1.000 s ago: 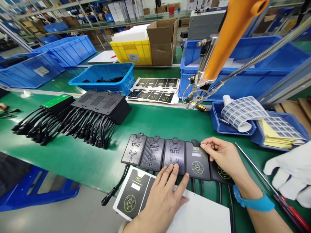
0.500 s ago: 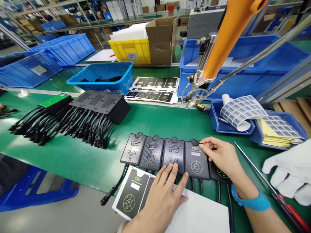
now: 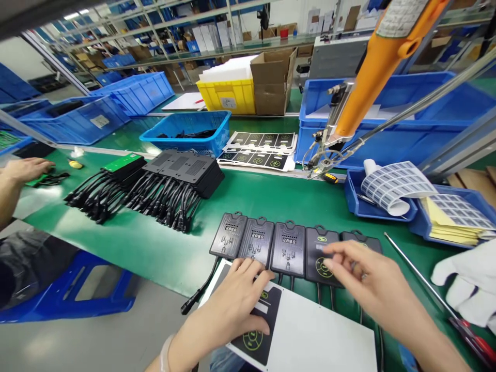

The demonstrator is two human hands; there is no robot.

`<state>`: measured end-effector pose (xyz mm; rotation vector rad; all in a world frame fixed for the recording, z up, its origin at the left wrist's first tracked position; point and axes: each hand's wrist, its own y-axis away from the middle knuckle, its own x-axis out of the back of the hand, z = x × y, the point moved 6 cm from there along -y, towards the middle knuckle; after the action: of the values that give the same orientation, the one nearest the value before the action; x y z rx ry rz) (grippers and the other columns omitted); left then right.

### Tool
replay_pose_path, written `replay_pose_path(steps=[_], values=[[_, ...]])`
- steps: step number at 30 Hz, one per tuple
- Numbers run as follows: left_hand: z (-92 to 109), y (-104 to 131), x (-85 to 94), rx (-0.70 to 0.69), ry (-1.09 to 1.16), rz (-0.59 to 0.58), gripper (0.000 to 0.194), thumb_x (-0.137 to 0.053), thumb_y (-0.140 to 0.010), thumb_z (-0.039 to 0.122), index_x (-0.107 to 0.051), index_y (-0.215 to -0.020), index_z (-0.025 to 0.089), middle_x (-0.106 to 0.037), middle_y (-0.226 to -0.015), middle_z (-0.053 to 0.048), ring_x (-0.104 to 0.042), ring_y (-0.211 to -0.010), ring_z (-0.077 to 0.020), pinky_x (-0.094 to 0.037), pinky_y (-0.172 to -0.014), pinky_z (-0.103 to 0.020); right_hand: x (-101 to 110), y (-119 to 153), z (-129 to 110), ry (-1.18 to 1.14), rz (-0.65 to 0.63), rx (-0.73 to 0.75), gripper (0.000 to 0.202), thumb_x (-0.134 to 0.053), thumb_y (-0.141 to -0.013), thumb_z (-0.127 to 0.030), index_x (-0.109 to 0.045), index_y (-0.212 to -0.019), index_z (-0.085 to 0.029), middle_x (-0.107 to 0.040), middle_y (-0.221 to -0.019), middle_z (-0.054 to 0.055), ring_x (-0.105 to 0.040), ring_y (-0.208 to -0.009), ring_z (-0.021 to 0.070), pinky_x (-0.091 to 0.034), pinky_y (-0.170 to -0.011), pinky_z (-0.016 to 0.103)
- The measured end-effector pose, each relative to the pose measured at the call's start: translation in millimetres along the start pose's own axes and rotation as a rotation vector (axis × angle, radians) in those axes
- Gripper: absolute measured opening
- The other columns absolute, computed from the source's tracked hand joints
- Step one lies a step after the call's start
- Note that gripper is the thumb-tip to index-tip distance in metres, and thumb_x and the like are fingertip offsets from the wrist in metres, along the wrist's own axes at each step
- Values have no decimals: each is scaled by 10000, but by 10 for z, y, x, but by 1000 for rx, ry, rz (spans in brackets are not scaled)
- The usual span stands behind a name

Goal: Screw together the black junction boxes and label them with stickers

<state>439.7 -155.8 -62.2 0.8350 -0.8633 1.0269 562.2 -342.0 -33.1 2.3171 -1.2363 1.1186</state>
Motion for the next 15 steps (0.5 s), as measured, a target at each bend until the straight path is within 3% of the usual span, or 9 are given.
replay_pose_path(steps=[3, 5, 7, 8, 11, 13, 15], values=[[-24, -24, -57, -25, -26, -14, 789, -927, -507, 498, -577, -1117, 141, -552, -984, -57, -525, -912, -282, -464, -822, -450, -175, 150, -375, -26, -139, 121, 90, -545, -928, -274, -632, -908, -266, -617, -742, -26, -582, -565, 98, -445, -470, 211], [-28, -17, -29, 6, 4, 21, 552, -904, -597, 446, -611, -965, 159, -539, -944, -38, -521, -899, -263, -448, -796, -399, -302, 260, -557, -23, -205, 184, 101, -531, -931, -229, -618, -896, -264, -617, -759, -34, -585, -554, 85, -457, -470, 199], [-23, 28, 62, 52, 144, 81, 214, -782, -802, 285, -608, -855, 173, -536, -915, -19, -532, -872, -211, -426, -754, -317, -400, 358, -703, -4, -208, 264, 128, -506, -940, -214, -614, -882, -251, -612, -765, -23, -590, -552, 93, -478, -473, 205], [-14, 61, 117, 66, 255, 107, 88, -681, -885, 210, -610, -843, 178, -543, -899, -10, -539, -847, -179, -413, -729, -282, -427, 398, -770, 15, -172, 317, 137, -495, -945, -209, -616, -889, -241, -615, -772, -10, -601, -572, 105, -494, -485, 214], [36, 164, 262, 51, 583, 140, 189, -486, -986, 171, -644, -884, 192, -577, -833, 12, -545, -759, -118, -387, -681, -231, -435, 494, -942, 114, 49, 473, 123, -528, -922, -162, -639, -970, -185, -650, -814, 48, -636, -667, 158, -533, -542, 259], [62, 217, 306, 31, 716, 134, 214, -496, -991, 245, -670, -879, 189, -595, -785, 15, -540, -724, -114, -382, -674, -230, -427, 545, -1020, 182, 187, 531, 159, -593, -881, -125, -651, -1029, -139, -677, -841, 82, -648, -707, 186, -544, -575, 288], [60, 252, 302, 28, 816, 130, 226, -541, -969, 308, -695, -870, 177, -603, -755, 11, -532, -707, -117, -383, -676, -231, -444, 586, -1075, 216, 242, 562, 192, -642, -847, -102, -666, -1037, -113, -695, -840, 94, -655, -707, 193, -546, -583, 296]])
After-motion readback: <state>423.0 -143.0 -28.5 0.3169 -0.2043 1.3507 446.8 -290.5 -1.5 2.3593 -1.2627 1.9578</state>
